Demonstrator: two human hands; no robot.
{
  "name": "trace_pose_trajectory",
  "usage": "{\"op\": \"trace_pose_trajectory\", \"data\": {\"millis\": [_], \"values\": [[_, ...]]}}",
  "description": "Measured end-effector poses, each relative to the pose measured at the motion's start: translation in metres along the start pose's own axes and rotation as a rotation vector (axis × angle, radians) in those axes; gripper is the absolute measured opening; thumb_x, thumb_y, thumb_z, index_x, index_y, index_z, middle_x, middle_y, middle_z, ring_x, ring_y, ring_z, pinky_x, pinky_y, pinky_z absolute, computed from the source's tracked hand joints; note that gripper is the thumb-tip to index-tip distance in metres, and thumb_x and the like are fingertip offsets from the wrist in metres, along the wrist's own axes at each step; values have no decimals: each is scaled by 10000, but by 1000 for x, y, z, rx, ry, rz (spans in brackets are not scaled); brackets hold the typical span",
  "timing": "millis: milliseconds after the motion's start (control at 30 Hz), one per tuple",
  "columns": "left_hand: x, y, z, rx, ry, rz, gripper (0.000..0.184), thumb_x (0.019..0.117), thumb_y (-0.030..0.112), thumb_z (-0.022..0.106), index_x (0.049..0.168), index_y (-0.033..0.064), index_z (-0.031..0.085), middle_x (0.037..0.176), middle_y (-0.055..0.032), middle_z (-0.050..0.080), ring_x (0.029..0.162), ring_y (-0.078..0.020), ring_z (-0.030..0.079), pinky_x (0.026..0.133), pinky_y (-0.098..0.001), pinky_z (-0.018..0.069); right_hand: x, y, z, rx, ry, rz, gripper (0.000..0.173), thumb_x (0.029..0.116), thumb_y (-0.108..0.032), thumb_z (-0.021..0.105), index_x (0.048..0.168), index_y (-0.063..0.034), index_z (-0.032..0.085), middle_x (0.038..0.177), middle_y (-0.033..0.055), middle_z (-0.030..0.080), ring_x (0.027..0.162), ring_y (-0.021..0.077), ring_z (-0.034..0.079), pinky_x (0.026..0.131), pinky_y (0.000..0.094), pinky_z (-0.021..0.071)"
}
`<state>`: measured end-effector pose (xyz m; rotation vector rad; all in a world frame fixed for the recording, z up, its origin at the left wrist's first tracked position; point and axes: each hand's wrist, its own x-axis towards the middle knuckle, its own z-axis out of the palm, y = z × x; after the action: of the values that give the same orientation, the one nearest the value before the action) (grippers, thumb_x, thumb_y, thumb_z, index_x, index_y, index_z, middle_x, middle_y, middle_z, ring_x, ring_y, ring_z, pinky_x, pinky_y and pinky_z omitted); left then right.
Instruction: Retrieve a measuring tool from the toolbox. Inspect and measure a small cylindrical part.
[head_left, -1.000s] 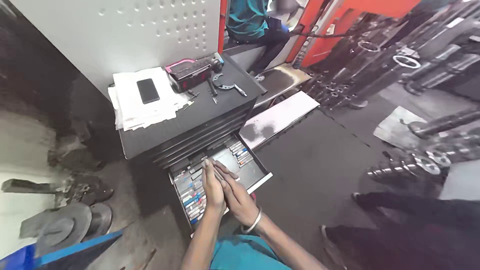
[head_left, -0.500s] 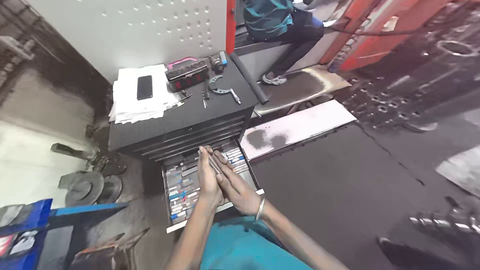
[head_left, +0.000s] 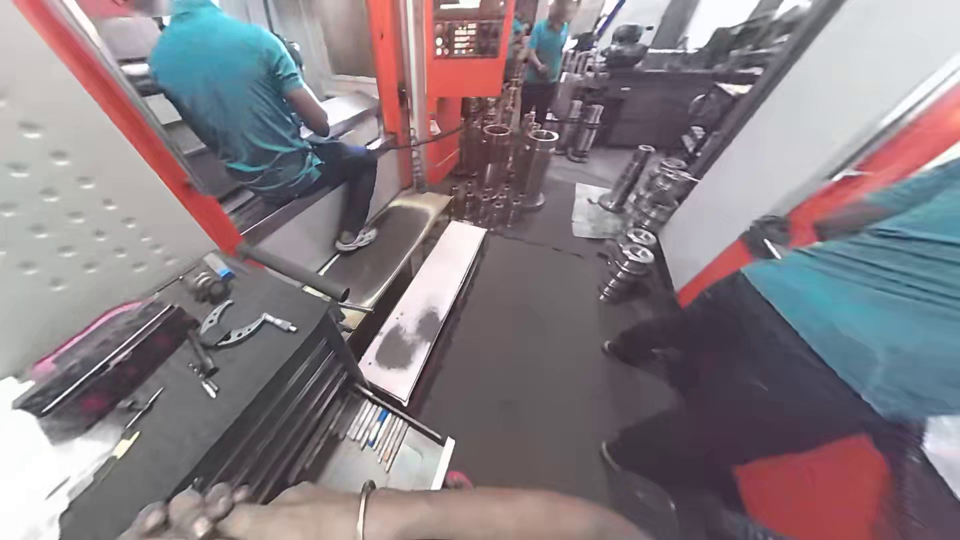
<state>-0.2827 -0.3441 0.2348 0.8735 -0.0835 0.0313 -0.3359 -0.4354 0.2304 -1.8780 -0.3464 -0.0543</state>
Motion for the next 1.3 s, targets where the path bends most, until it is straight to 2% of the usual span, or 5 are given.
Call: {"op": "trace_pose_trajectory", "data": {"millis": [767, 967, 1033, 1167, 1300], "values": [[13, 25, 3, -147, -35, -150, 580, 1093, 530, 101, 845, 213, 519, 525, 95, 485, 466, -47, 532, 508, -221, 519, 4, -12, 14, -135, 100, -77, 409, 1098, -282, 394, 1266, 45, 573, 886, 123, 682, 808, 195, 682, 773, 419, 576], [22, 27, -15, 43, -340, 166, 564, 1095, 520, 173, 947, 160, 582, 834, -10, 668, 956, -192, 694, 970, -401, 552, 5, -13, 14, 181, 59, -70, 495, 1101, -277, 434, 1457, 66, 412, 971, 73, 669, 710, 73, 655, 632, 254, 601], [21, 33, -14, 35, -341, 186, 559, 1098, 505, 149, 958, 144, 552, 741, -10, 638, 869, -207, 712, 999, -467, 553, 7, -16, 19, 116, 71, -118, 489, 1103, -296, 431, 1400, 91, 465, 927, 71, 671, 709, 68, 653, 637, 250, 595], [15, 41, -5, -116, -173, 123, 574, 1090, 518, 117, 893, 152, 514, 506, 46, 460, 460, -127, 572, 594, -342, 606, 11, -20, 28, -135, 177, -210, 474, 1113, -365, 365, 1204, 41, 591, 811, 45, 638, 708, 61, 616, 674, 255, 550], [13, 50, -6, -199, -177, 70, 593, 1086, 540, 118, 881, 143, 507, 479, 35, 433, 410, -127, 531, 493, -306, 554, 13, -22, 33, -252, 229, -321, 453, 1114, -357, 364, 1132, 30, 597, 719, 39, 600, 627, 74, 584, 591, 255, 515]]}}
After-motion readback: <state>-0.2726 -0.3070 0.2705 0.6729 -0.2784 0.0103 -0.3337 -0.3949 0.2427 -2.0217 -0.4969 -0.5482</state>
